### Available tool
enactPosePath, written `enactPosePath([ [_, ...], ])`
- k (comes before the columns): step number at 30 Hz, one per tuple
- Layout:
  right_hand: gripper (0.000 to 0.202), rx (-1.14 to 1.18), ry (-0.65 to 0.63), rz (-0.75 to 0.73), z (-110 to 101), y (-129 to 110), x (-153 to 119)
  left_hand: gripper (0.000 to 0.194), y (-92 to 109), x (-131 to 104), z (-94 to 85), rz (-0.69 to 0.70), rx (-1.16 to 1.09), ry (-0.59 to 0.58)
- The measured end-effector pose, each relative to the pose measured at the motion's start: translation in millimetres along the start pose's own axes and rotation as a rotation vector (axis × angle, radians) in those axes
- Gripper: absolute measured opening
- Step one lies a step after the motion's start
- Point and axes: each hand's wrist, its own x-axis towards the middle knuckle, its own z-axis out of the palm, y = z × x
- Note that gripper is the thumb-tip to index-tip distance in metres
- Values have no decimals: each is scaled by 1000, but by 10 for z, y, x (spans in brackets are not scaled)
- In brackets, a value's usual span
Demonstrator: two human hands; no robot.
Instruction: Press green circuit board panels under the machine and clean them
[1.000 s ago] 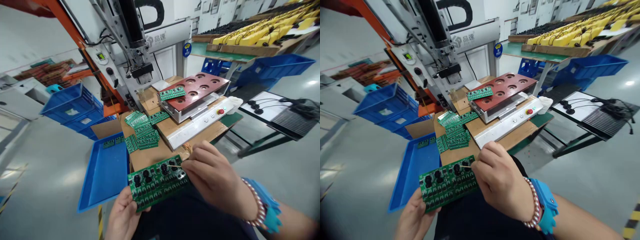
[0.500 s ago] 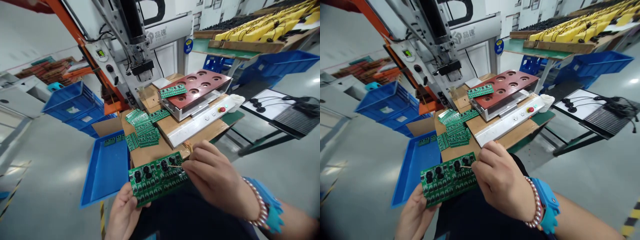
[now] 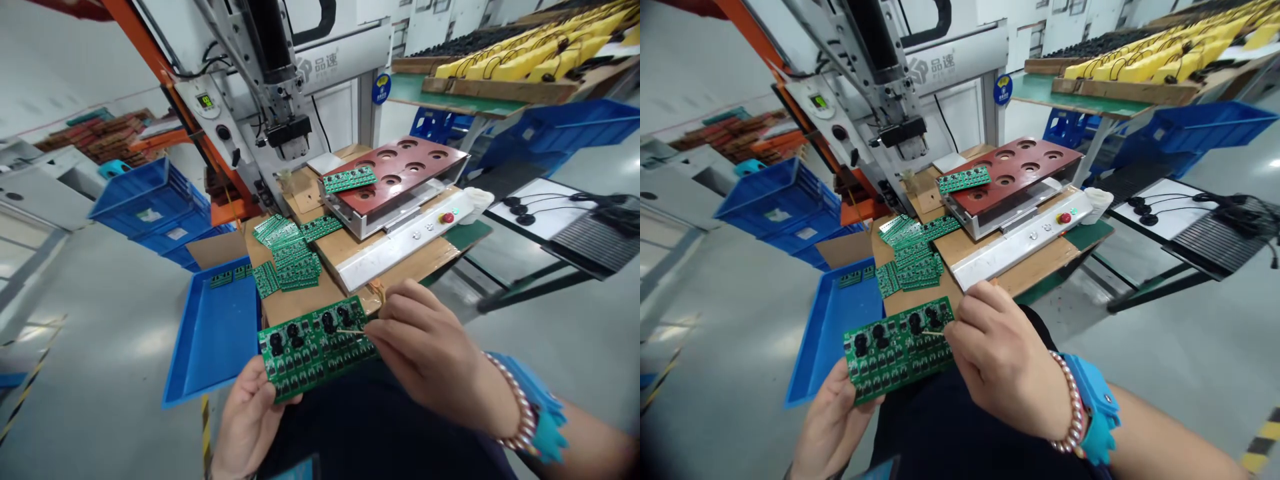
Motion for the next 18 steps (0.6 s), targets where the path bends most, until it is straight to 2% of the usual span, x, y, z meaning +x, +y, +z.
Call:
enactPosePath([
  [13, 16, -8, 8, -16, 11, -32, 51, 34, 2, 6, 13, 16, 3, -53],
  [18, 16, -20, 8, -14, 38, -37, 43, 32, 9, 15, 28, 14, -8, -30],
])
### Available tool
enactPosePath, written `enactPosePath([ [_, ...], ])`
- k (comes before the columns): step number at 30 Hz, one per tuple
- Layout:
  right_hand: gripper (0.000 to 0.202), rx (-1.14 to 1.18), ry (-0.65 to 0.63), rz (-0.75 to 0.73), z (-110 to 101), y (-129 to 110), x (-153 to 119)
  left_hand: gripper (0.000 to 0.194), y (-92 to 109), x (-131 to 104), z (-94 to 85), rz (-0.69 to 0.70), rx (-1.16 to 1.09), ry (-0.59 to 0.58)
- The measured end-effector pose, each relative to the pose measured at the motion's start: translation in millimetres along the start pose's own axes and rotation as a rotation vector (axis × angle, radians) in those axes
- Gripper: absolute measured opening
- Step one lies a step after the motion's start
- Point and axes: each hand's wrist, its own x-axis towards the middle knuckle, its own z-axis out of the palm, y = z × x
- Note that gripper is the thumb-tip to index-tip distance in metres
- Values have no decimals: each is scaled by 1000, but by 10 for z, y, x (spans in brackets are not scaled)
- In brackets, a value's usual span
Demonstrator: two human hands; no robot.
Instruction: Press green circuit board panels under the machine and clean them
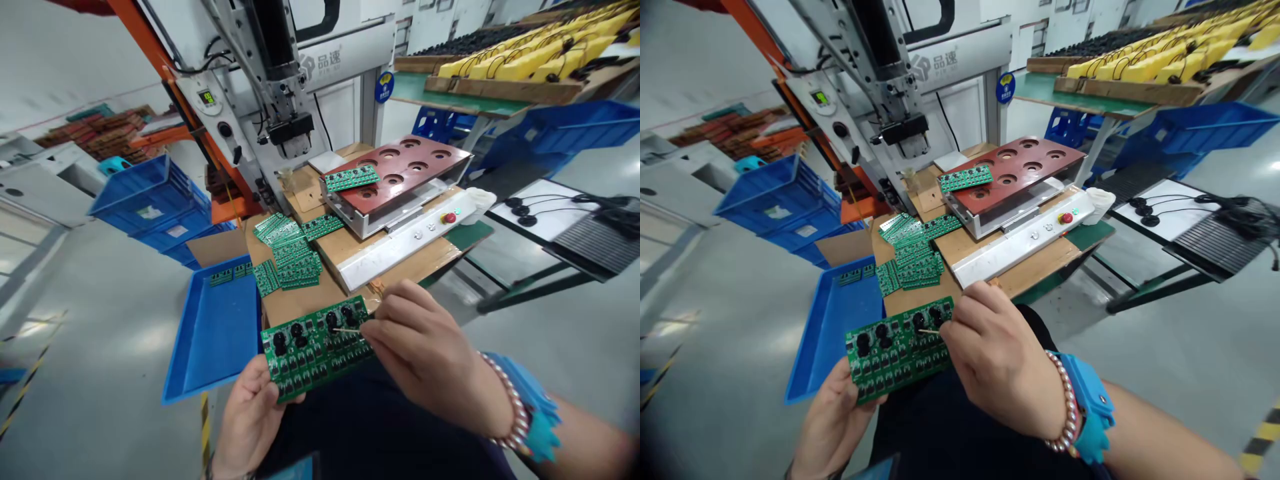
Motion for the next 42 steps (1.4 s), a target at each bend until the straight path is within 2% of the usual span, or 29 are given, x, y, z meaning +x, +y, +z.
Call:
enactPosePath([
  [21, 14, 1, -16, 11, -23, 19, -34, 31, -15, -11, -31, -4, -19, -9],
  [27, 14, -10, 19, 5, -33, 38, -42, 29, -28, -27, -46, -8, -24, -20],
  [42, 14, 12, -4, 29, -47, 49, -58, 28, -50, -12, -89, 0, 21, 40],
])
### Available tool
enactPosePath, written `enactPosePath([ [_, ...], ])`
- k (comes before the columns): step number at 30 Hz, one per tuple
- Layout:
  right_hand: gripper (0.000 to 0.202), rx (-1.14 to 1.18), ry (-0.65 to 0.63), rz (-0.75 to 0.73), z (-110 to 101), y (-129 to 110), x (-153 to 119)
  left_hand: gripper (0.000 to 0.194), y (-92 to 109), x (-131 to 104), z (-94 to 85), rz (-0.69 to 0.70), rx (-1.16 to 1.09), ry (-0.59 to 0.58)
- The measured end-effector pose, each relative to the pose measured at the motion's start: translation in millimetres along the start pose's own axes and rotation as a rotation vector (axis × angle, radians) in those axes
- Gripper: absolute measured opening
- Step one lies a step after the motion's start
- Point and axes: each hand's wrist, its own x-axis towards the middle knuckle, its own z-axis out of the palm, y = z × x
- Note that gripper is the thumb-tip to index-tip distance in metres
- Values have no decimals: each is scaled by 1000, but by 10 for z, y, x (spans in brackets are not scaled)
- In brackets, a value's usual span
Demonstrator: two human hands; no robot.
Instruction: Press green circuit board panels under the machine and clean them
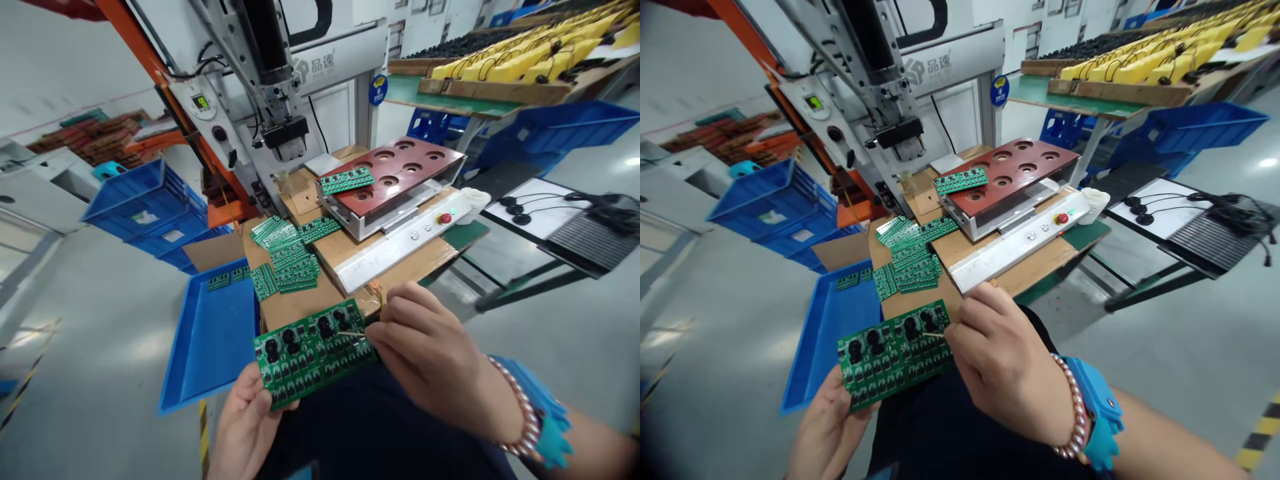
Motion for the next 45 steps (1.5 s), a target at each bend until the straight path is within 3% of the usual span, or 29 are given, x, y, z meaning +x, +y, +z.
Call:
enactPosePath([
  [6, 14, 26, 53, -24, -62, 43, 6, 34, 30, -12, 35, -26, 34, 98],
  [10, 13, -6, 92, -18, -80, 79, 28, 35, 46, -14, 61, -31, 38, 84],
  [20, 14, -15, 114, -27, -63, 71, 55, 35, 84, -89, 218, -31, 17, 173],
  [33, 14, -17, 57, -23, -89, 68, 40, 36, 68, -49, 146, -58, -29, 165],
  [45, 14, -38, 74, 7, -127, 92, 20, 34, 87, -88, 226, -18, 20, 173],
])
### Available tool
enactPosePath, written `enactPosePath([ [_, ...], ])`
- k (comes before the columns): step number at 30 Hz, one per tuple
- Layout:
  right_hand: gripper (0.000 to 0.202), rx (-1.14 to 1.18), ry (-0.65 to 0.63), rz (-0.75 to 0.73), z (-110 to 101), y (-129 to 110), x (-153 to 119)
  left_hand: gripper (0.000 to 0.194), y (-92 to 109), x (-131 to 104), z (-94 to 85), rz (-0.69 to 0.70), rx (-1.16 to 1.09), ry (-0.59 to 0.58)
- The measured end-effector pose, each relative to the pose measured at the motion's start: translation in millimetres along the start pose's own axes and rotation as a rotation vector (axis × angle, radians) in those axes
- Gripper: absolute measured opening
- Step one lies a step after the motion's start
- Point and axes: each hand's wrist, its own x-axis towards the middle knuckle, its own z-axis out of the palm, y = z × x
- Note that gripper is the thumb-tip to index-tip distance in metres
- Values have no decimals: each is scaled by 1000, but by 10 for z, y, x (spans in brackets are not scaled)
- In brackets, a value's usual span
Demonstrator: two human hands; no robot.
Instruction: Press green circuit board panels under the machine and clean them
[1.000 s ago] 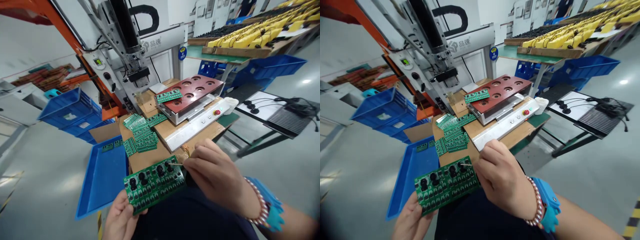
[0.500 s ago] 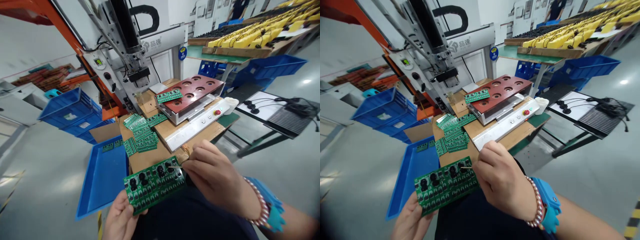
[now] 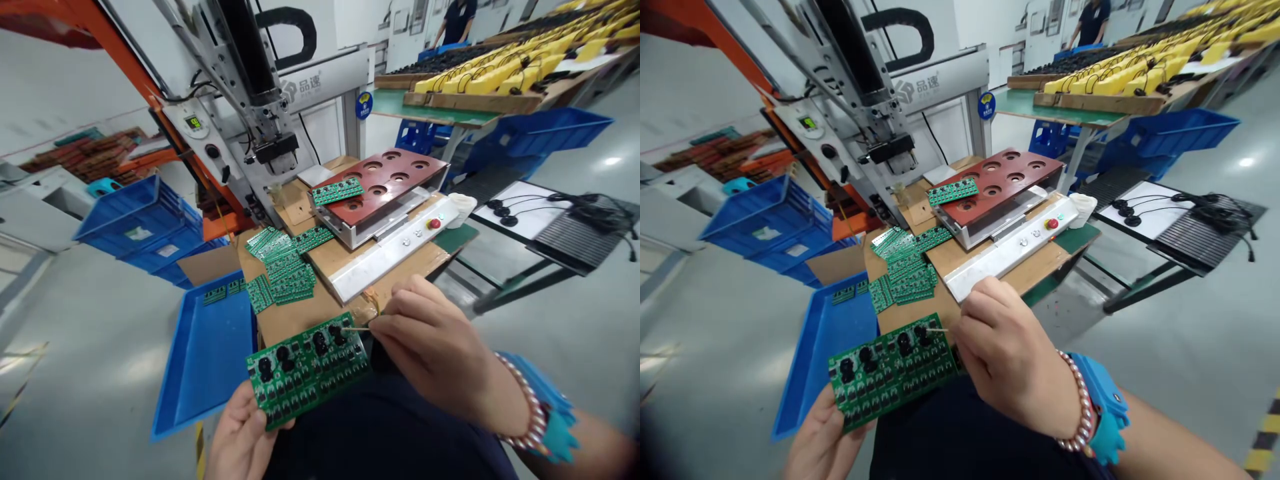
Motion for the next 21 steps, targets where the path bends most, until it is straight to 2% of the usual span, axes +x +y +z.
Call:
enactPosePath([
  [10, 13, 42, 23, -4, 10, 0, 31, 35, -31, 1, -21, -30, -70, -6],
  [21, 13, 38, 21, -27, 27, -8, 24, 33, -28, 11, -39, -14, -22, -29],
])
